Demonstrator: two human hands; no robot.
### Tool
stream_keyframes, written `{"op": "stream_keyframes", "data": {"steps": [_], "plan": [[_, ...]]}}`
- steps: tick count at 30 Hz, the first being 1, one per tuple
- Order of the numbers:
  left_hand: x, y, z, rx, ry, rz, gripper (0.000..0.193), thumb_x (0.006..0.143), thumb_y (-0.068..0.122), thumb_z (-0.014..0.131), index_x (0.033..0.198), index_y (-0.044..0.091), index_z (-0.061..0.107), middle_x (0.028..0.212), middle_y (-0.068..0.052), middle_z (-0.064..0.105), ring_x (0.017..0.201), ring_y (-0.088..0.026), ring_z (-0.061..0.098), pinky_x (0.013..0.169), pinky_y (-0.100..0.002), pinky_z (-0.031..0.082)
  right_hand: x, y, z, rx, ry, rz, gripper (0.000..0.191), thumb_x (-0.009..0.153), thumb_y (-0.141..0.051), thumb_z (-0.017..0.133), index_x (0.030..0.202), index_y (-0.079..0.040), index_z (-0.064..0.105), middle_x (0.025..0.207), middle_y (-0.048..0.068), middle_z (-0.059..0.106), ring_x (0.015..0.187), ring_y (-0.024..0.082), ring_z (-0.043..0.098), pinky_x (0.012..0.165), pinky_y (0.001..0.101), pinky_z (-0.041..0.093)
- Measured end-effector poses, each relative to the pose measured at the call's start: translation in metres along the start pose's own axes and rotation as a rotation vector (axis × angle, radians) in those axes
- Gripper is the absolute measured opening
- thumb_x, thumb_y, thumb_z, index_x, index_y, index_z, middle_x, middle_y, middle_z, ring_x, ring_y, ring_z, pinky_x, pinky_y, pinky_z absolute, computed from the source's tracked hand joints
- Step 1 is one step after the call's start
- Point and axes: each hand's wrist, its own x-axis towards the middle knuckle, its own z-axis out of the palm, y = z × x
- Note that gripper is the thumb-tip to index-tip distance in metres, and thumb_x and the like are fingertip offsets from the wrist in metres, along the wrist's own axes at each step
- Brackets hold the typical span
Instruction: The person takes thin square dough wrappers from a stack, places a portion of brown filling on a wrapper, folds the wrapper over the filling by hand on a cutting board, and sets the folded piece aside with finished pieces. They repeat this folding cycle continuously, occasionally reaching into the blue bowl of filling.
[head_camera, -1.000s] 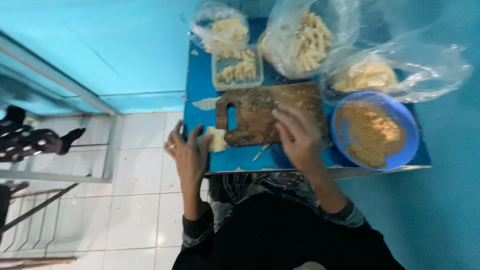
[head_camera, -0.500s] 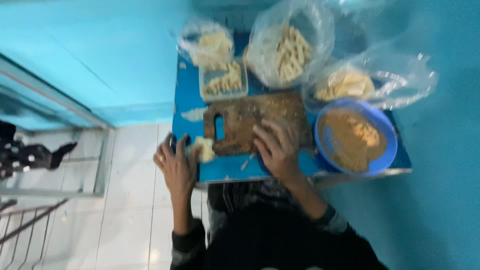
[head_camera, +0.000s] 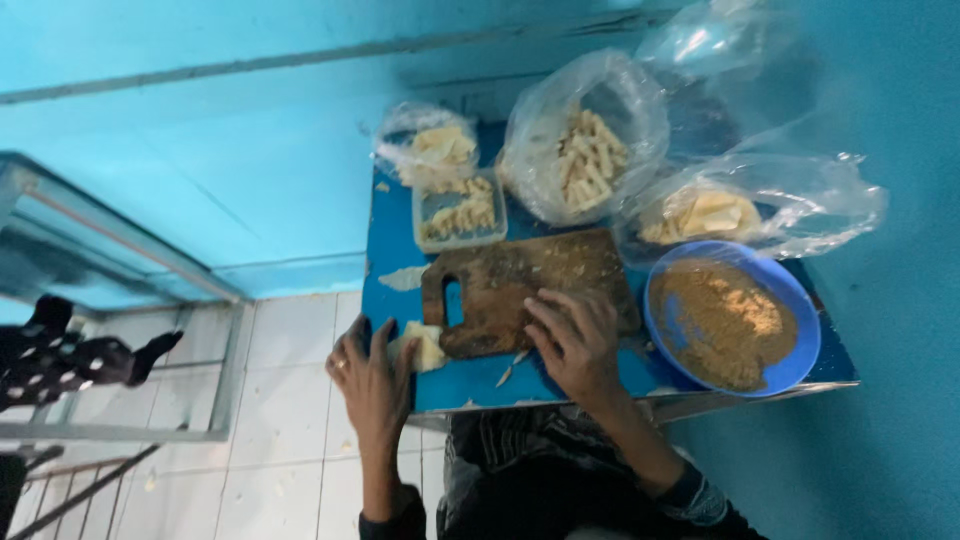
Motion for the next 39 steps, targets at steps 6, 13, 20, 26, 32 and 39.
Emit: {"op": "stream_keyframes", "data": {"steps": [6,13,20,26,32,39], "plan": [[0.003,0.001,-0.001,0.007,0.016,0.008,0.046,0.097,0.047,0.062,0.133,0.018,0.069,0.144,-0.015,0.052,0.134,-0.036,0.046,0.114,-0.057,0.025,0.002,0.002,0.003,0.007,-0.024,-0.009,0.035,0.093,-0.019,0.078,0.127,-0.013,0.069,0.122,0.007,0.066,0.115,0.031,0.062,0.106,0.0551,0.043],[-0.003,-0.006,-0.001,-0.020,-0.012,0.025,0.043,0.104,0.044,0.062,0.137,0.017,0.066,0.149,-0.015,0.051,0.138,-0.038,0.044,0.117,-0.056,0.028,0.000,0.001,0.002,0.025,-0.043,-0.003,0.035,0.095,-0.019,0.078,0.128,-0.013,0.070,0.123,0.008,0.066,0.114,0.030,0.062,0.109,0.0569,0.041],[0.001,-0.003,-0.003,-0.012,-0.031,0.058,0.034,0.093,0.038,0.069,0.120,0.018,0.072,0.145,-0.013,0.054,0.133,-0.035,0.047,0.112,-0.060,0.026,0.003,0.000,0.000,0.057,-0.030,-0.009,0.032,0.094,-0.018,0.077,0.124,-0.011,0.070,0.118,0.008,0.068,0.112,0.030,0.064,0.106,0.0554,0.043],[0.010,-0.012,0.002,-0.260,-0.003,0.074,0.019,0.084,0.025,0.076,0.096,0.011,0.074,0.135,-0.012,0.062,0.128,-0.034,0.053,0.108,-0.055,0.032,-0.004,0.004,0.004,0.062,-0.020,0.002,0.029,0.094,-0.018,0.076,0.123,-0.013,0.071,0.115,0.006,0.070,0.110,0.027,0.066,0.105,0.0549,0.043],[0.013,-0.014,0.006,-0.318,0.038,0.075,0.015,0.087,0.021,0.076,0.096,0.008,0.072,0.123,-0.009,0.070,0.118,-0.031,0.061,0.104,-0.048,0.041,0.000,0.005,0.005,0.064,-0.014,0.010,0.029,0.093,-0.018,0.076,0.122,-0.014,0.072,0.109,0.005,0.073,0.105,0.026,0.068,0.103,0.0530,0.044],[0.005,-0.010,-0.006,-0.293,0.059,0.078,0.023,0.088,0.017,0.074,0.108,0.005,0.073,0.129,-0.015,0.066,0.120,-0.039,0.056,0.102,-0.048,0.041,-0.002,0.002,0.007,0.104,-0.028,0.029,0.027,0.094,-0.017,0.076,0.121,-0.012,0.072,0.107,0.006,0.073,0.103,0.027,0.068,0.106,0.0537,0.043]]}}
